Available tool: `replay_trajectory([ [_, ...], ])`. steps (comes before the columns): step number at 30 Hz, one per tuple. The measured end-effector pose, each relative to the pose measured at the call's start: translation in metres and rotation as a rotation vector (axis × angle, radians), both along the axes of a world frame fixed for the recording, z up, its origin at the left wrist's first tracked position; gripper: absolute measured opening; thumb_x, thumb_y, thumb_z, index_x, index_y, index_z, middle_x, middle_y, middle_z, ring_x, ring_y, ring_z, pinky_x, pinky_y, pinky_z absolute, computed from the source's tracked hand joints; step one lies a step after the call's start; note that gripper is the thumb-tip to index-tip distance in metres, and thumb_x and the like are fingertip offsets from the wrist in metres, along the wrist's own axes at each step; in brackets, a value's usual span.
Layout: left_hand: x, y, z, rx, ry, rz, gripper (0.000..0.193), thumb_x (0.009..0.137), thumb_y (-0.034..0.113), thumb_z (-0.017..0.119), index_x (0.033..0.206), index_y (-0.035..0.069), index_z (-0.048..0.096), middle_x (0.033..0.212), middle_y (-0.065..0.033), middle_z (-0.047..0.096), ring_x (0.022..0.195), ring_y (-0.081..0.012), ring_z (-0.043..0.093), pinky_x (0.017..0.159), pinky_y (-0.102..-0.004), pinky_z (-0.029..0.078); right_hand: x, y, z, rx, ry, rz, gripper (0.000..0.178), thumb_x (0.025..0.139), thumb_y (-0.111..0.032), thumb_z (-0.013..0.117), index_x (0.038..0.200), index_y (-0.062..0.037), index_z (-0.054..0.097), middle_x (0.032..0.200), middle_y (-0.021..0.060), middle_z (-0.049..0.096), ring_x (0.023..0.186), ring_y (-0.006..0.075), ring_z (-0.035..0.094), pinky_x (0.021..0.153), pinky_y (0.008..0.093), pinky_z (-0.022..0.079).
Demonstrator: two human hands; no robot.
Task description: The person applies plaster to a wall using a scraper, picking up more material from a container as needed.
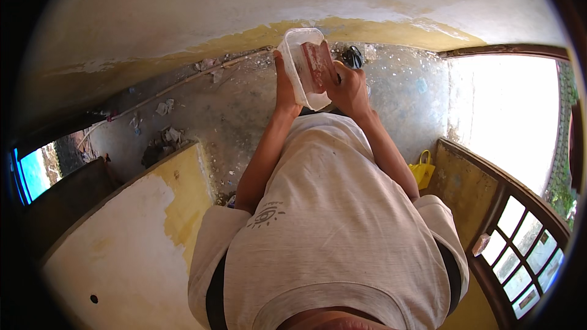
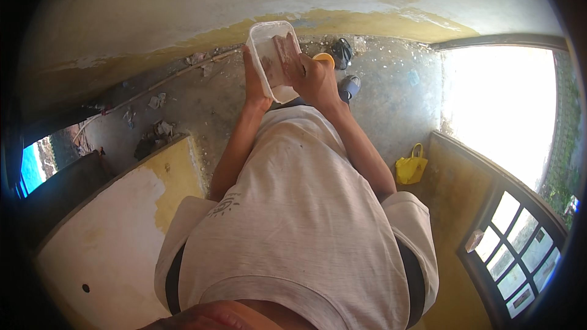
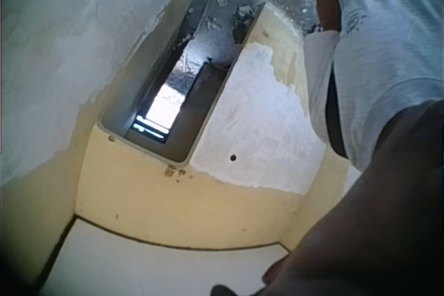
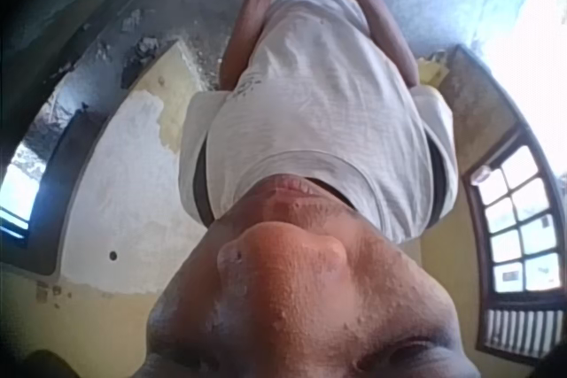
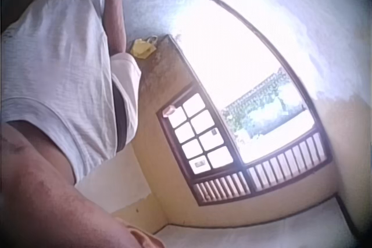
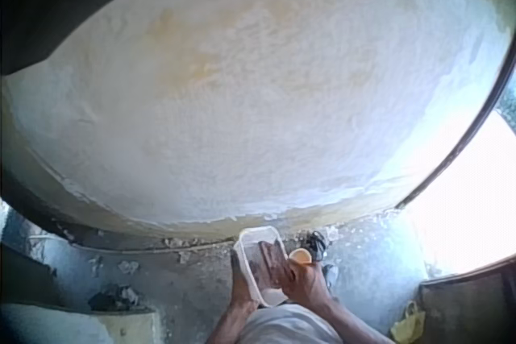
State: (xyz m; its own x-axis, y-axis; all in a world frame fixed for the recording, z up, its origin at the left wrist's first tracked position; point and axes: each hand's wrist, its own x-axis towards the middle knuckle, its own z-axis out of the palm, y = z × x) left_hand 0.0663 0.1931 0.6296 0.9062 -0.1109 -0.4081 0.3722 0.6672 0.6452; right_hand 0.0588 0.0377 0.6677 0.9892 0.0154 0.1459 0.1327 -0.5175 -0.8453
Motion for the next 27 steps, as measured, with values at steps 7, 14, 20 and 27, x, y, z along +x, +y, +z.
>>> replay_trajectory([
  [7, -0.001, -0.001, 0.004, -0.011, 0.015, 0.079, 0.086, 0.098, 0.076, 0.027, 0.15, 0.008, 0.039, 0.141, -0.0149, 0.055, 0.125, -0.0273, 0.06, 0.105, -0.0436, 0.051, 0.007, -0.007, 0.005, -0.025, -0.045, -0.06, 0.03, 0.091, -0.019, 0.067, 0.071, 0.0023, 0.06, 0.058, 0.0215, 0.052, 0.045, 0.0288, 0.055, 0.049, 0.0379, 0.044],
  [14, -0.002, -0.001, 0.009, -0.017, 0.047, -0.016, 0.091, 0.096, 0.079, 0.027, 0.15, 0.007, 0.039, 0.142, -0.015, 0.055, 0.126, -0.0273, 0.059, 0.106, -0.0437, 0.051, 0.007, -0.01, 0.005, 0.022, 0.041, -0.06, 0.027, 0.088, -0.016, 0.066, 0.07, 0.0035, 0.061, 0.061, 0.0247, 0.054, 0.051, 0.0368, 0.059, 0.052, 0.0396, 0.046],
  [20, 0.0, -0.002, 0.012, -0.012, 0.011, -0.053, 0.092, 0.096, 0.079, 0.026, 0.151, 0.007, 0.039, 0.141, -0.0158, 0.055, 0.127, -0.0278, 0.059, 0.106, -0.0442, 0.051, 0.009, -0.013, -0.017, 0.005, 0.05, 0.008, 0.036, 0.089, -0.021, 0.07, 0.065, 0.0025, 0.054, 0.053, 0.016, 0.044, 0.047, 0.0161, 0.035, 0.046, 0.0359, 0.037],
  [27, 0.0, -0.001, 0.002, -0.065, 0.019, -0.042, 0.09, 0.097, 0.079, 0.026, 0.15, 0.007, 0.038, 0.139, -0.0148, 0.056, 0.124, -0.0273, 0.061, 0.105, -0.0444, 0.053, 0.006, -0.01, -0.013, 0.004, -0.031, -0.006, 0.034, 0.088, -0.02, 0.069, 0.067, 0.0028, 0.055, 0.055, 0.0173, 0.045, 0.047, 0.0174, 0.035, 0.048, 0.0363, 0.039],
])
